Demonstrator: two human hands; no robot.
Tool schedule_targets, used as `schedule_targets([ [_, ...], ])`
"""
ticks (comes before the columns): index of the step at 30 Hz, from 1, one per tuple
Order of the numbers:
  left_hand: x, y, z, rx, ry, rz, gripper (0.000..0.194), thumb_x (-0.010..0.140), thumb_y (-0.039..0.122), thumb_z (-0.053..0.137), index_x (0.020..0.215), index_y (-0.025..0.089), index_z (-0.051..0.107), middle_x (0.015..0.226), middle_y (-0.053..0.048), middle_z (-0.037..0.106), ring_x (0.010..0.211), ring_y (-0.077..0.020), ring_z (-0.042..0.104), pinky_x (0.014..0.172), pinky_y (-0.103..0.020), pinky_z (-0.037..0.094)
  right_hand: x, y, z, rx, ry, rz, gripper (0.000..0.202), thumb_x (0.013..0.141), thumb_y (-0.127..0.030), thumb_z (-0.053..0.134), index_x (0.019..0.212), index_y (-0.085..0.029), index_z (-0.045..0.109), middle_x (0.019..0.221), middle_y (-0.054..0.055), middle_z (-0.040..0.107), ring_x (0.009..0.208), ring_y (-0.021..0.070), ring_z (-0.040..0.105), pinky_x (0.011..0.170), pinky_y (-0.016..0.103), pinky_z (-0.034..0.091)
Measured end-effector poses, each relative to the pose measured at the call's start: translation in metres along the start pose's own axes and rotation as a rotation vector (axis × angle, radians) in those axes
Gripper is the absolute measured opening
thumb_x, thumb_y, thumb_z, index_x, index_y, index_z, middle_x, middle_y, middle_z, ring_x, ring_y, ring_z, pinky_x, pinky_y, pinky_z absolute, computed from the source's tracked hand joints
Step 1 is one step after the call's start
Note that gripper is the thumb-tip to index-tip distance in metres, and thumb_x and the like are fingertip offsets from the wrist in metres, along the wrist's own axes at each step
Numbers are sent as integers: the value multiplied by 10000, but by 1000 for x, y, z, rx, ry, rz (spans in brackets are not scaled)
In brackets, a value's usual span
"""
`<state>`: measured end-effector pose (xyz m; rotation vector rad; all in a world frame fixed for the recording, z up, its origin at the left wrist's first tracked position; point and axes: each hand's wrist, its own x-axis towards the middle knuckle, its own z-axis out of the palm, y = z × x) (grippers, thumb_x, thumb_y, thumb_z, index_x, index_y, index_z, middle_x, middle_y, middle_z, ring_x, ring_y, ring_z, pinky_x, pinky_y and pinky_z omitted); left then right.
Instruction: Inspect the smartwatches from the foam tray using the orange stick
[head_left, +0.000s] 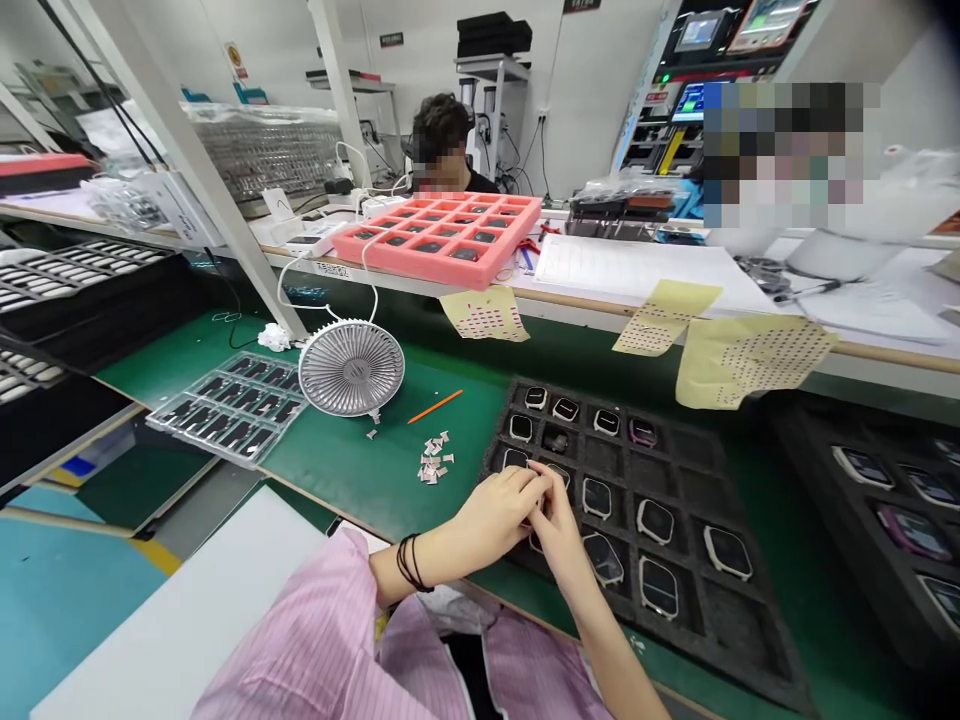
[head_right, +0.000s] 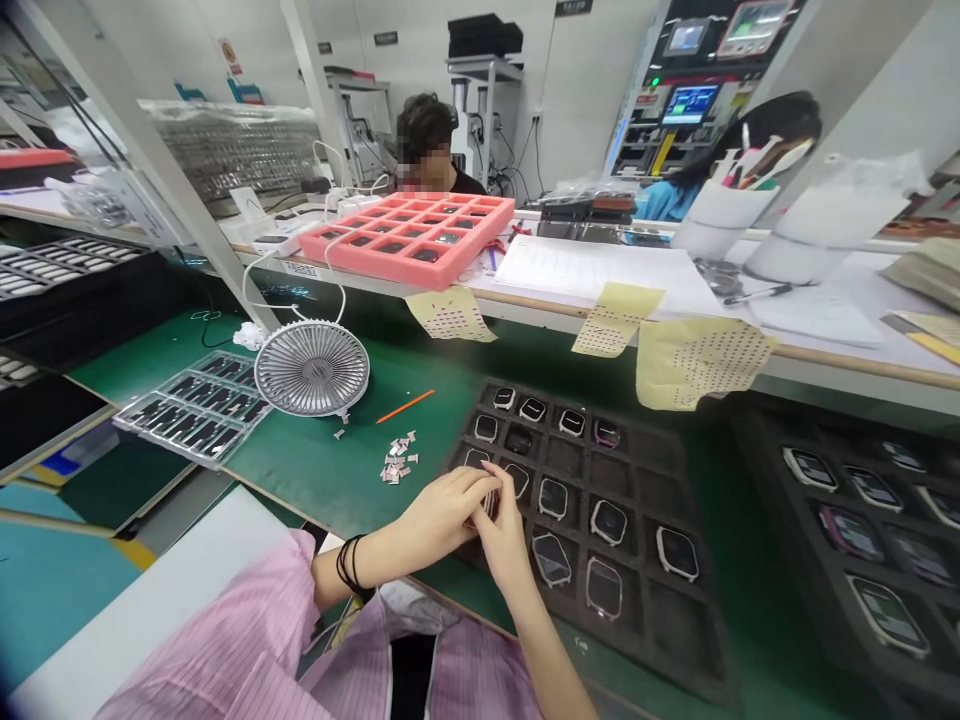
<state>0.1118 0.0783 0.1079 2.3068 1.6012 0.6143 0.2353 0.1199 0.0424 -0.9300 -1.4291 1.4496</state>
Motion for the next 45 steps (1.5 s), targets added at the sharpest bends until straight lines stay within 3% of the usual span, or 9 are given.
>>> schedule_targets([
  [3,-10,-16,-25,-232,46,5,612,778,285,730,1316,205,448,1328,-117,540,1240,-249,500,1032,-374,442,3,-18,-3,278,6,221,441,753,-424,735,1135,-249,602,1051,57,693,964,252,657,840,411,541],
  [7,-35,-62,-46,-104,184,-361,160,900,283,573,1016,193,637,1093,-87,648,1085,-232,581,984,-380,445,10,-38,-13,616,0,390,370,787,-434,686,1083,-215,641,863,60,717,715,226,658,605,369,526],
  [9,-47,-85,-44,16,132,-542,113,892,216,552,914,181,657,1008,-83,665,992,-231,603,911,-363,468,13,-43,-16,681,26,430,352,789,-432,668,1058,-206,658,865,72,722,723,231,658,604,379,522],
  [11,-54,-101,-38,43,102,-601,94,869,195,568,882,172,658,972,-85,661,946,-233,612,860,-351,479,15,-46,-15,704,41,452,339,789,-422,658,1045,-201,669,866,76,724,721,230,656,615,388,523],
  [23,-48,-121,-26,-4,121,-658,35,761,141,605,753,172,619,896,-75,648,931,-243,604,845,-347,483,13,-48,-3,645,-37,376,302,828,-444,609,1030,-227,665,854,63,710,753,255,668,624,423,532],
  [29,-41,-100,-34,-123,210,-637,103,841,208,552,801,170,640,818,-51,692,783,-194,650,727,-294,504,13,-49,3,663,-46,333,306,833,-434,605,1058,-236,663,878,56,712,710,230,662,656,425,540],
  [36,-16,-42,-24,-778,374,-435,267,826,363,619,972,158,709,884,-64,734,796,-166,666,728,-265,520,11,-50,11,683,-25,275,320,857,-419,587,1116,-233,621,905,65,713,727,225,662,652,407,549],
  [41,-2,-35,-4,-1028,463,-518,329,689,397,761,858,119,716,820,-87,754,738,-181,685,720,-288,548,8,-50,13,654,-3,205,330,864,-418,595,1148,-251,580,979,66,714,753,226,668,665,410,562],
  [45,2,-32,0,-1062,508,-502,313,691,407,760,851,139,763,881,-92,768,771,-202,698,741,-307,560,5,-51,14,613,23,169,370,864,-442,608,1185,-266,553,1036,65,705,788,229,673,693,413,569],
])
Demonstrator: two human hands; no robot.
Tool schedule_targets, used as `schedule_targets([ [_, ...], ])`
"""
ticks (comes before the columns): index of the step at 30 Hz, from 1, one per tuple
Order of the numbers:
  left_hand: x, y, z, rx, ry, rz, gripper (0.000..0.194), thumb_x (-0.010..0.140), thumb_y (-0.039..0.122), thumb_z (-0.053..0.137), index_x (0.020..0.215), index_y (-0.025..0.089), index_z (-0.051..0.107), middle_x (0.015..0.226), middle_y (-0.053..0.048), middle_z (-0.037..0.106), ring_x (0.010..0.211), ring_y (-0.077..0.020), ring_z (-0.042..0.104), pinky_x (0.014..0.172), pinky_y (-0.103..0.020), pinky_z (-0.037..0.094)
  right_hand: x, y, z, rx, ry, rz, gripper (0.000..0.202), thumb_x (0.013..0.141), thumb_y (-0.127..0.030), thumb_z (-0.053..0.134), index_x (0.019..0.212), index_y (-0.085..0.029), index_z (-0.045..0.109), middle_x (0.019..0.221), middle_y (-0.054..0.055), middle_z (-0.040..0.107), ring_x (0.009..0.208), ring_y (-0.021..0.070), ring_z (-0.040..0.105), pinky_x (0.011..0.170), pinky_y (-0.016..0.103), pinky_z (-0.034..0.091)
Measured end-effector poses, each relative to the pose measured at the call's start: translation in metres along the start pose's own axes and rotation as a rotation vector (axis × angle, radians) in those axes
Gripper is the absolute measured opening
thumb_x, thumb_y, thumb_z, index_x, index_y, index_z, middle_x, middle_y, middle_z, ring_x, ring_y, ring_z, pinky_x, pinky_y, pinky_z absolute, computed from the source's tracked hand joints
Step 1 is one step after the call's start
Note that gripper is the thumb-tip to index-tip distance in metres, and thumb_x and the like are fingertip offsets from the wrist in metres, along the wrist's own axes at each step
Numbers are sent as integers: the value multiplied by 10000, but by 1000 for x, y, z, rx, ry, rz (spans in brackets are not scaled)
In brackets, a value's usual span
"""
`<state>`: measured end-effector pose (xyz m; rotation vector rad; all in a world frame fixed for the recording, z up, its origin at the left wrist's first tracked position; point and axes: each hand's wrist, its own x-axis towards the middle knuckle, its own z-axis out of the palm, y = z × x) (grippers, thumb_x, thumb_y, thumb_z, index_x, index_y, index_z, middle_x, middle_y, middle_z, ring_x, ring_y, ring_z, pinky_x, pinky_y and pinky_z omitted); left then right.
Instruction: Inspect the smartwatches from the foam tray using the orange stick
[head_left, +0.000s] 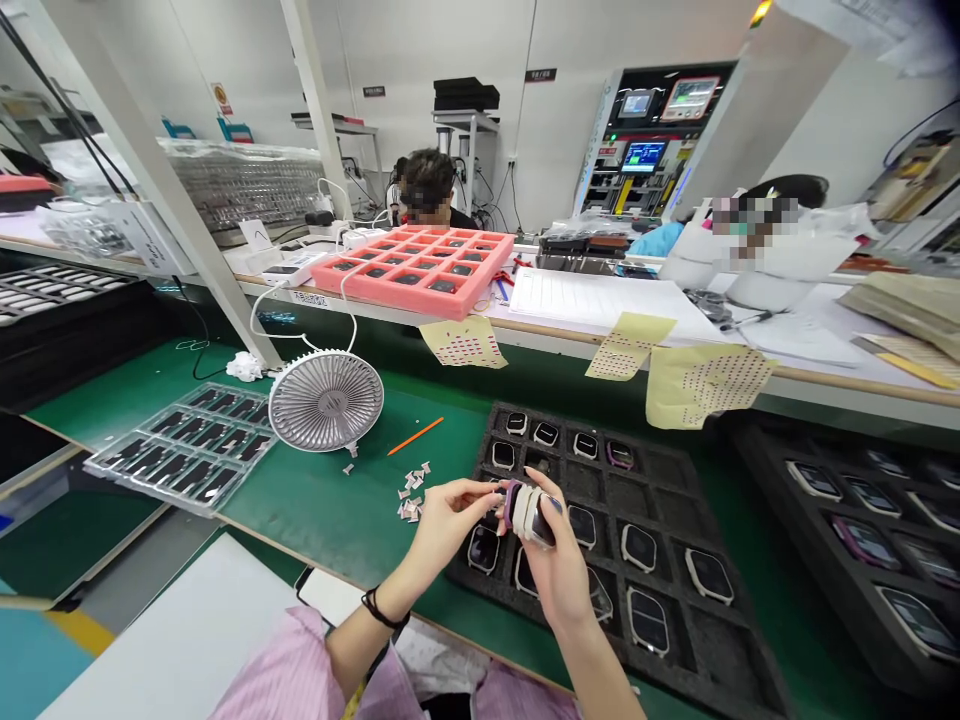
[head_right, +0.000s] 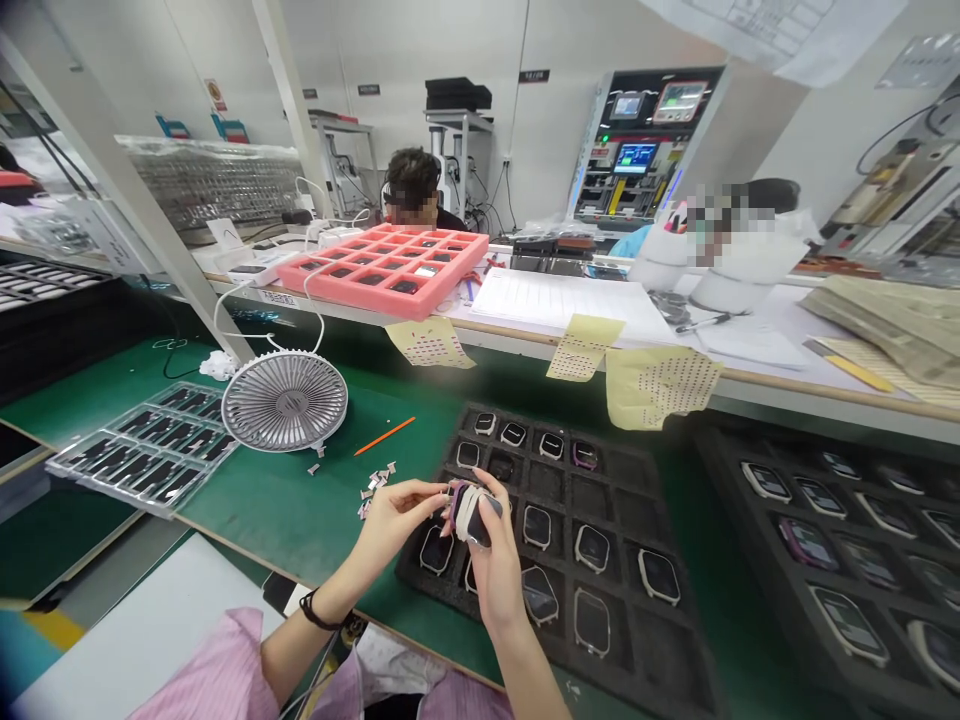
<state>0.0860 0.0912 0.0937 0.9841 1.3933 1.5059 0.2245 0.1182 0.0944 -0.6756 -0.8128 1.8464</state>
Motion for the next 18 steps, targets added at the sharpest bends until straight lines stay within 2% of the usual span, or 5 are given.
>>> schedule_targets([
  [4,-2,2,3,35,66,54,281,716,390,743,854,148,782,843,-87,759,743,-192,679,698,-285,541,-2,0,3,-47,15,-36,404,844,-460,641,1192,-272,553,1054,51,691,803,213,665,701,379,563],
  [8,-5,4,7,64,51,86,224,738,348,731,851,165,793,778,-68,723,692,-163,638,639,-255,498,-3,5,1,-134,46,-53,438,824,-478,657,1204,-280,563,1091,42,668,819,198,655,752,369,553],
  [12,-7,8,13,40,93,111,183,726,331,759,817,177,795,678,-29,648,632,-127,559,590,-235,434,-5,13,-4,-249,71,-139,443,818,-478,666,1210,-291,579,1210,41,614,1086,233,595,923,377,494],
  [15,-7,8,17,-257,10,-53,248,651,371,827,767,158,775,714,-21,634,604,-102,523,572,-228,415,-5,16,-6,-207,55,-154,431,827,-467,654,1212,-288,584,1206,47,613,1117,244,585,926,383,491],
  [18,-9,2,20,-611,-149,-306,338,626,376,858,863,162,747,800,-16,647,587,-68,486,592,-216,413,-6,16,-7,-118,44,-144,432,819,-466,654,1206,-284,592,1181,49,632,1095,242,600,928,387,488],
])
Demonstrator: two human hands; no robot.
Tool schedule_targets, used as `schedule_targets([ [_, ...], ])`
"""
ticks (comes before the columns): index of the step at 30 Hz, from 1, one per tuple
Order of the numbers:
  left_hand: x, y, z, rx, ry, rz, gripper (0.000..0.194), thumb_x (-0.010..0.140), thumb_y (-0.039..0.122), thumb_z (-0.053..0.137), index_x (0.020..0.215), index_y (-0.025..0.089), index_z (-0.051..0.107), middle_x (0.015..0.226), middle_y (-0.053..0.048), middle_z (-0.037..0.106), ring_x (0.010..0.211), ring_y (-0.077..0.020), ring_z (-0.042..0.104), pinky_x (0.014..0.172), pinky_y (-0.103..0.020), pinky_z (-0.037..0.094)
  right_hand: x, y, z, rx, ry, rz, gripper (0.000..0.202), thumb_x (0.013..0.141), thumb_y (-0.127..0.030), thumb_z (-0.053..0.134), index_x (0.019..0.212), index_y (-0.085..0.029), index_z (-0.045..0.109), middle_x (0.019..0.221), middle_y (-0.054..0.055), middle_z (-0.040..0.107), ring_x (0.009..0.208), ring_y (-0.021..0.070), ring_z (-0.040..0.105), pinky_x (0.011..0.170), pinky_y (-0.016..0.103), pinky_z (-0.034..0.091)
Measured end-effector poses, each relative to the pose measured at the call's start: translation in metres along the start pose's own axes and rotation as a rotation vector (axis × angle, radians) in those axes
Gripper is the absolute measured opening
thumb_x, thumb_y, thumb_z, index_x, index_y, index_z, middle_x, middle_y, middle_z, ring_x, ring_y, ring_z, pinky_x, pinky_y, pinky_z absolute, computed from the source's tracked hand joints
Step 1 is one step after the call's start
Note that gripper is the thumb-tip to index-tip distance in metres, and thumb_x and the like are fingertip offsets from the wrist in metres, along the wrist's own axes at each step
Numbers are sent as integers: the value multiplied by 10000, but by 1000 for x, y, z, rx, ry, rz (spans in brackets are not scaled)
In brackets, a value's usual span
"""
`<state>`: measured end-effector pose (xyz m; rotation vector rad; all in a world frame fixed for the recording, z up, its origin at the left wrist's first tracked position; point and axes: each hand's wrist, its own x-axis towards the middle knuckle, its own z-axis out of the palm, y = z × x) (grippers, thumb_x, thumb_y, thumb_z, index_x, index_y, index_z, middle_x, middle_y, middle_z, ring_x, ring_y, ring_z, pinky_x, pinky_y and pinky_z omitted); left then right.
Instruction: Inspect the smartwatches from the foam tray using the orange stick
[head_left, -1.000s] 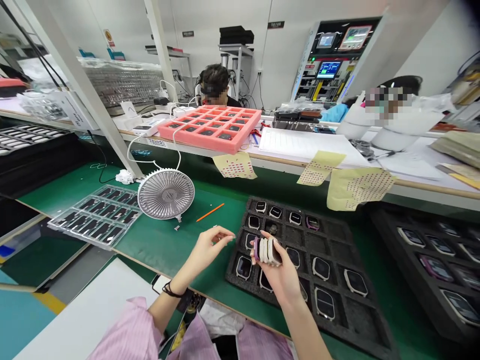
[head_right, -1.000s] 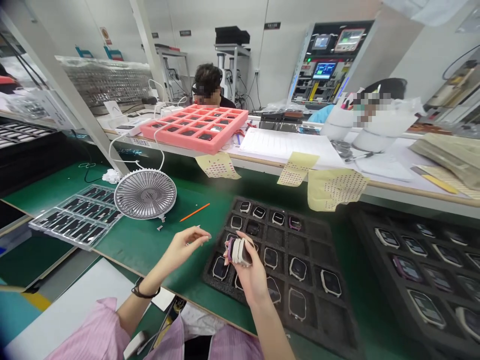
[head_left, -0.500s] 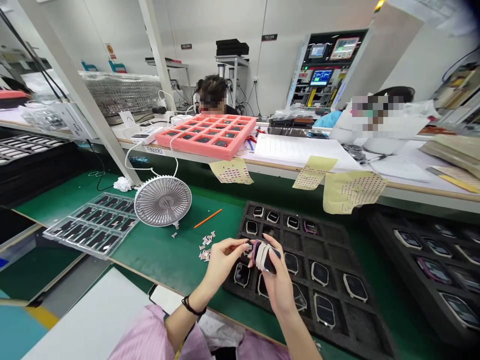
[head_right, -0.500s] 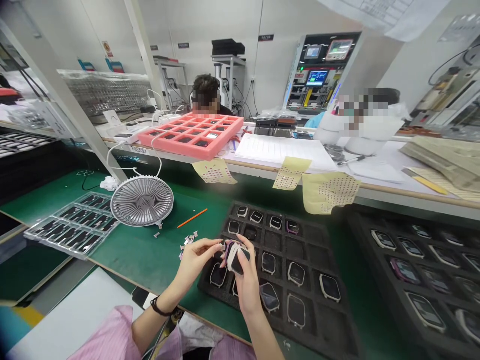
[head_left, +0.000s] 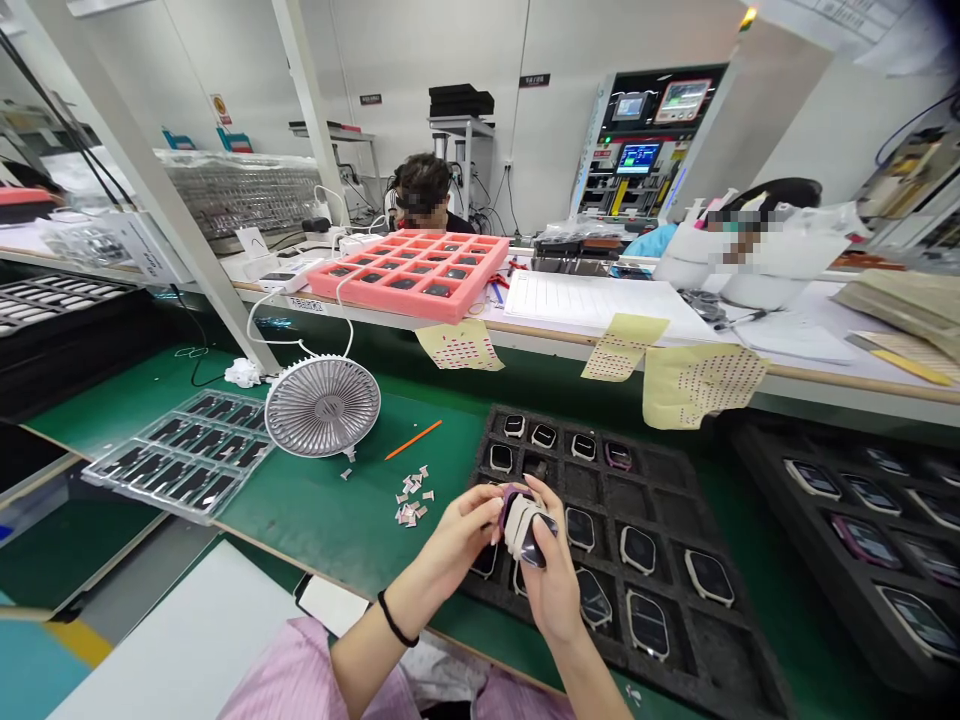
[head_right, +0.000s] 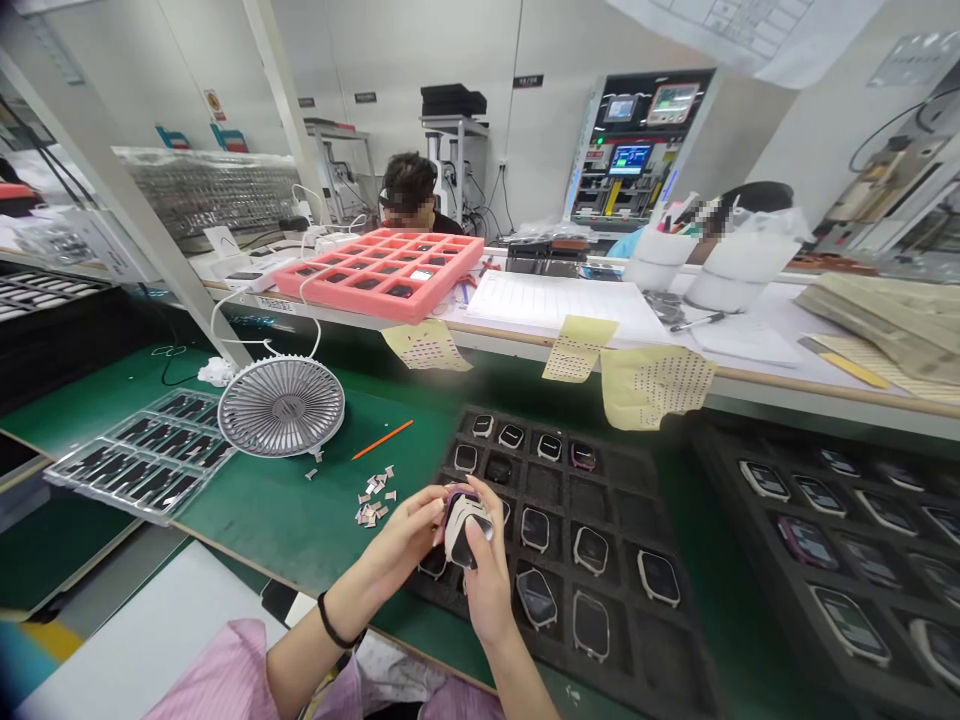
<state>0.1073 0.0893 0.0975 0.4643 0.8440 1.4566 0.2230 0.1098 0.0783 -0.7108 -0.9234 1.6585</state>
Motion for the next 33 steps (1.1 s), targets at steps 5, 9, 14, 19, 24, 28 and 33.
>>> schedule_targets([
  [5,-3,-12,-5,-266,-165,-207,397,692,385,827,1006,178,701,739,17,600,592,-66,488,678,-245,462,-2,-2,-1,61,-47,15,446,806,-483,652,1199,-278,603,1151,54,650,1083,262,606,968,443,461],
  [9,-9,-17,-5,-323,-160,-209,401,683,350,833,1012,170,690,819,-6,648,669,-97,569,699,-244,459,-10,1,-2,48,-78,52,440,811,-481,647,1201,-283,602,1143,54,646,1093,257,595,974,442,454],
  [14,-15,-21,-13,-315,-99,-182,528,606,328,877,1073,192,673,916,-20,665,786,-132,619,689,-231,460,-19,9,0,33,-82,137,497,781,-472,686,1236,-297,591,1165,45,622,1116,237,571,956,382,466],
  [19,-13,0,-41,204,-55,-116,518,676,462,796,1097,206,640,861,-23,649,633,-117,567,613,-255,465,-18,5,9,126,-84,266,579,810,-444,674,1346,-333,485,1089,35,634,912,208,630,763,350,536],
  [24,-20,41,-90,1258,327,360,168,808,339,664,895,196,683,1023,-69,626,977,-230,569,903,-378,449,-12,-4,12,188,-156,256,590,889,-418,587,1430,-360,362,1032,38,653,688,184,613,633,372,524],
  [28,-24,47,-120,1568,378,295,159,788,310,676,892,190,688,962,-69,618,908,-242,587,851,-390,476,-10,-6,10,185,-160,251,613,887,-411,591,1444,-352,344,1018,43,660,675,189,612,633,385,520],
  [33,-20,40,-126,1546,356,260,119,804,286,641,825,176,679,924,-67,604,845,-209,587,792,-338,481,-11,-7,10,172,-173,245,603,894,-425,572,1447,-343,346,1016,51,664,643,184,602,620,387,511],
])
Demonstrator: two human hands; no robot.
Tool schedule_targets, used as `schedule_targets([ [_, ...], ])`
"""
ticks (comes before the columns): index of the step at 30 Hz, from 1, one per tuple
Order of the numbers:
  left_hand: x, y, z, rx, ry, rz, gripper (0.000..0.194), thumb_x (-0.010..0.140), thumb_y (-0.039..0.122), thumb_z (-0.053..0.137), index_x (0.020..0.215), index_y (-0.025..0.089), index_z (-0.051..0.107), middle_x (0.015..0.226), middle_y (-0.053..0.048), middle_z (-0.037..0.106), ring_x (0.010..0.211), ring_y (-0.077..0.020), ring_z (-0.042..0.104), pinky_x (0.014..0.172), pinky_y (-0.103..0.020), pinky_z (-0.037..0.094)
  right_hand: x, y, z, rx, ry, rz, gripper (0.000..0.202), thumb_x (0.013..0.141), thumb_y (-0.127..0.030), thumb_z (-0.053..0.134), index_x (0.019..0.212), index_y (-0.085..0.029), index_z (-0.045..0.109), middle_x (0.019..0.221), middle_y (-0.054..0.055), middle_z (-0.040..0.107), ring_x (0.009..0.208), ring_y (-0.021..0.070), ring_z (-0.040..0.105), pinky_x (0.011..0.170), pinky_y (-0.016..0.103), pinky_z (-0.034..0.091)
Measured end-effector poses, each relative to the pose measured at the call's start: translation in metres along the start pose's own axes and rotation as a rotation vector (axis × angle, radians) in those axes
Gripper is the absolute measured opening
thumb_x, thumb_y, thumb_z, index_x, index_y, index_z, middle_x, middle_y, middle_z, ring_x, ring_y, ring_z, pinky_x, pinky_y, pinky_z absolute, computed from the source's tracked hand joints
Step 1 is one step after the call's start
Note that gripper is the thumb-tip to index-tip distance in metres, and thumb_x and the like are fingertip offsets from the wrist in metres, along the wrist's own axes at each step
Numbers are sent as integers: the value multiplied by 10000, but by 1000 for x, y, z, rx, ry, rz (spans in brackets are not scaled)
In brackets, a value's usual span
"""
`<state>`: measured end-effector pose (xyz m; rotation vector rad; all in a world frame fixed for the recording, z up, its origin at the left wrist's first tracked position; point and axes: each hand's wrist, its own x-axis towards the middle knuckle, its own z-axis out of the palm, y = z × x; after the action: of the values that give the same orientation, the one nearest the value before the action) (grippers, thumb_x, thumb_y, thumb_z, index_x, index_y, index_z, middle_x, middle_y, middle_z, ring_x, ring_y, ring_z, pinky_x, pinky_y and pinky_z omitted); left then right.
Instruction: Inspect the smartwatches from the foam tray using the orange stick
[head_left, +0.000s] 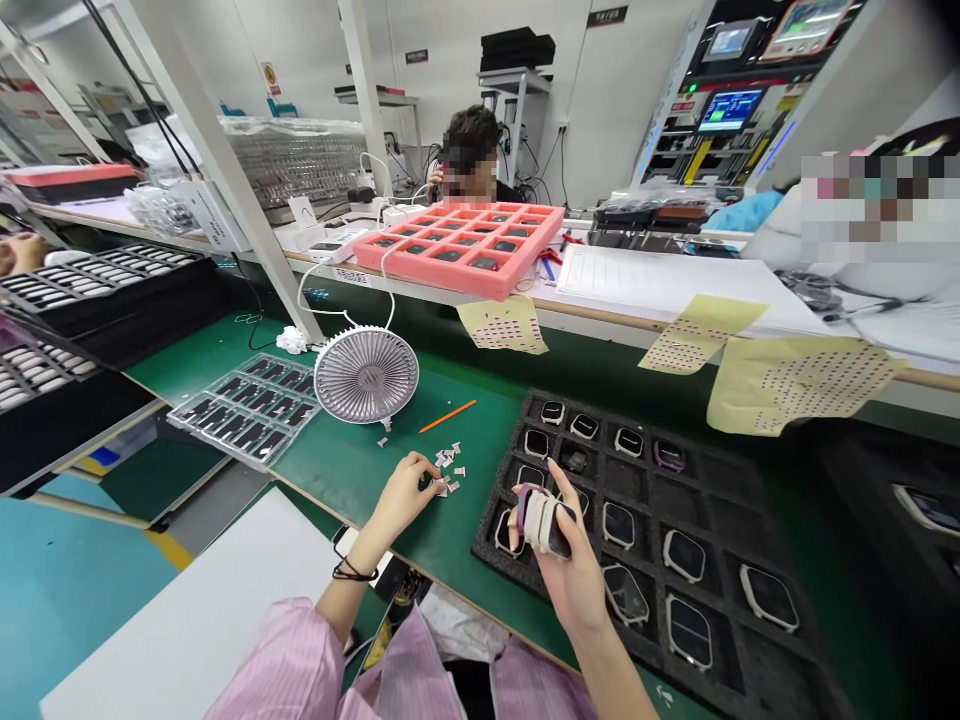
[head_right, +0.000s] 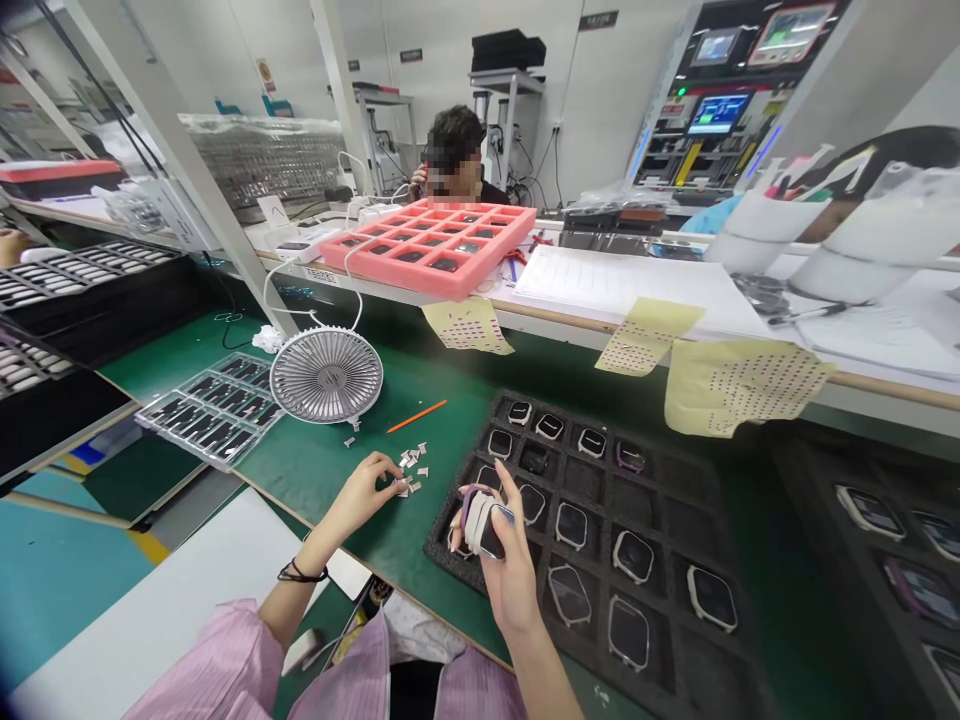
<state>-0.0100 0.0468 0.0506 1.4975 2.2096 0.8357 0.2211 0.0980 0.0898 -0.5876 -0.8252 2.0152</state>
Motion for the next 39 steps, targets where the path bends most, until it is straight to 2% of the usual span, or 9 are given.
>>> schedule_targets([
  [10,3,7,-6,-92,63,-16,110,794,196,596,778,182,704,827,-57,679,722,-184,623,692,-290,475,5,0,-2,21,6,-16,599,913,-423,542,1463,-333,322,1006,51,670,645,184,600,635,386,507],
  [14,4,5,-7,-95,84,-3,85,757,157,614,744,189,691,763,-49,680,743,-208,635,724,-314,486,7,-1,-2,24,-2,-25,547,923,-426,528,1434,-319,367,1010,52,672,655,181,604,623,370,503],
  [17,3,10,-11,-102,113,12,89,776,162,593,751,188,674,806,-60,687,803,-221,645,766,-335,499,9,-2,-1,28,8,-43,535,918,-424,532,1420,-307,387,1021,61,672,699,190,613,613,362,506],
  [19,0,21,-14,-167,144,36,115,831,207,554,807,183,664,880,-68,681,799,-199,653,766,-328,515,9,-3,0,27,20,-54,530,911,-428,537,1408,-302,404,1017,62,673,708,194,615,617,369,511],
  [22,-8,52,-17,-396,141,108,161,875,286,549,891,183,671,945,-66,664,783,-169,662,734,-299,534,9,-2,2,33,36,-58,533,891,-440,552,1389,-292,429,1003,59,677,711,201,625,637,384,520],
  [25,-15,90,-11,-660,44,116,160,800,303,684,894,175,700,825,-49,686,747,-168,664,719,-288,540,9,-1,4,19,51,-79,543,880,-444,557,1385,-289,433,1002,56,682,742,206,639,681,393,526],
  [28,-17,118,2,-932,-27,62,201,703,338,785,736,153,711,746,-45,667,612,-149,625,587,-278,529,8,1,7,-20,115,-121,563,862,-451,572,1384,-289,435,1020,57,683,811,212,644,721,387,527],
  [32,-16,134,18,-1069,-29,70,207,683,348,801,770,163,774,746,-24,610,515,-102,558,517,-272,490,8,1,8,-26,191,-203,583,815,-459,622,1350,-287,467,1055,57,661,894,216,634,775,384,524],
  [39,-19,144,27,-930,155,79,160,769,262,727,909,228,797,647,4,523,591,-110,506,554,-237,431,5,10,5,-147,257,-346,521,851,-420,592,1349,-321,471,1257,42,550,1140,209,547,978,384,436],
])
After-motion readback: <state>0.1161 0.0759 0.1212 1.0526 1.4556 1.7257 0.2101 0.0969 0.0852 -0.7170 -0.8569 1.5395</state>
